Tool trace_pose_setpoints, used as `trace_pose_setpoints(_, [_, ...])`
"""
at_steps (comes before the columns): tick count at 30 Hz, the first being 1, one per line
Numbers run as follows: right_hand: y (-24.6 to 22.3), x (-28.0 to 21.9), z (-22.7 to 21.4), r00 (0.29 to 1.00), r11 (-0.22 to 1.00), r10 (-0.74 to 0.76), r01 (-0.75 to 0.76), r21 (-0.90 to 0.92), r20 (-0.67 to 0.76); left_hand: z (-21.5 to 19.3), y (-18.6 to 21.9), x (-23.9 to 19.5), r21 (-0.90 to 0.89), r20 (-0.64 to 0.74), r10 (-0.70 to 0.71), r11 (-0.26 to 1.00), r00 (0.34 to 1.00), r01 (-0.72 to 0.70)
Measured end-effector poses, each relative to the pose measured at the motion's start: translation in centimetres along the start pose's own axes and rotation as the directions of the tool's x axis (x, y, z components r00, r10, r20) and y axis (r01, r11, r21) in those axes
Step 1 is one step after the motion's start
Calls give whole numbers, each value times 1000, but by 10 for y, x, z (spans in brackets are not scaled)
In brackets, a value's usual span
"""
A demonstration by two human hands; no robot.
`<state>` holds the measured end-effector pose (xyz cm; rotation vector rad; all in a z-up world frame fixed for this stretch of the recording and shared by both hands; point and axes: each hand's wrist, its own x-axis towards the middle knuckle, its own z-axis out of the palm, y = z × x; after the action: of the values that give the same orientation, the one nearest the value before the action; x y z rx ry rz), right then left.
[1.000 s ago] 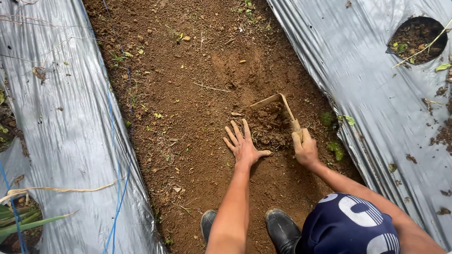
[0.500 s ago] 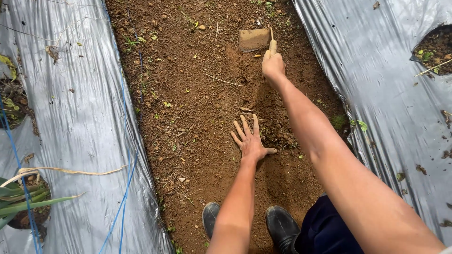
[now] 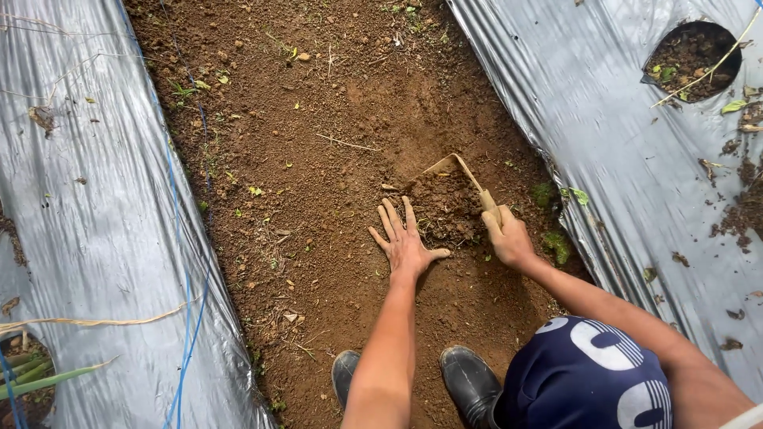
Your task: The person breaks up soil using a small hand tool and their hands, then gathers soil to place around the base of a plant.
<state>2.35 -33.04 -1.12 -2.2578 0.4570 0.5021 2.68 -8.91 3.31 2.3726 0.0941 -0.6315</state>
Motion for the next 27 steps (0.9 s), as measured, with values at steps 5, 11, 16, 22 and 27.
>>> trace_pose_setpoints(5, [-56, 56, -17, 933, 936, -215, 281, 212, -288, -1, 3, 4, 49, 25, -22, 999, 999, 21])
trace_pose_setpoints(11, [-181, 148, -49, 970, 988, -120, 97, -117, -213, -2, 3, 6, 21, 46, -44, 999, 998, 43])
trace_pose_setpoints(16, [-218, 61, -52, 971, 981, -24, -23, -194, -238, 2, -1, 7, 33, 47, -45, 999, 998, 43])
trace_pose_setpoints(22, [-172, -33, -50, 986, 989, 120, -128, -72, -115, 1, -1, 8, 33, 43, -34, 999, 999, 32])
trace_pose_setpoints(27, [-37, -36, 12, 972, 975, 213, -204, 92, -101, -4, 3, 5, 35, 57, -49, 998, 997, 47])
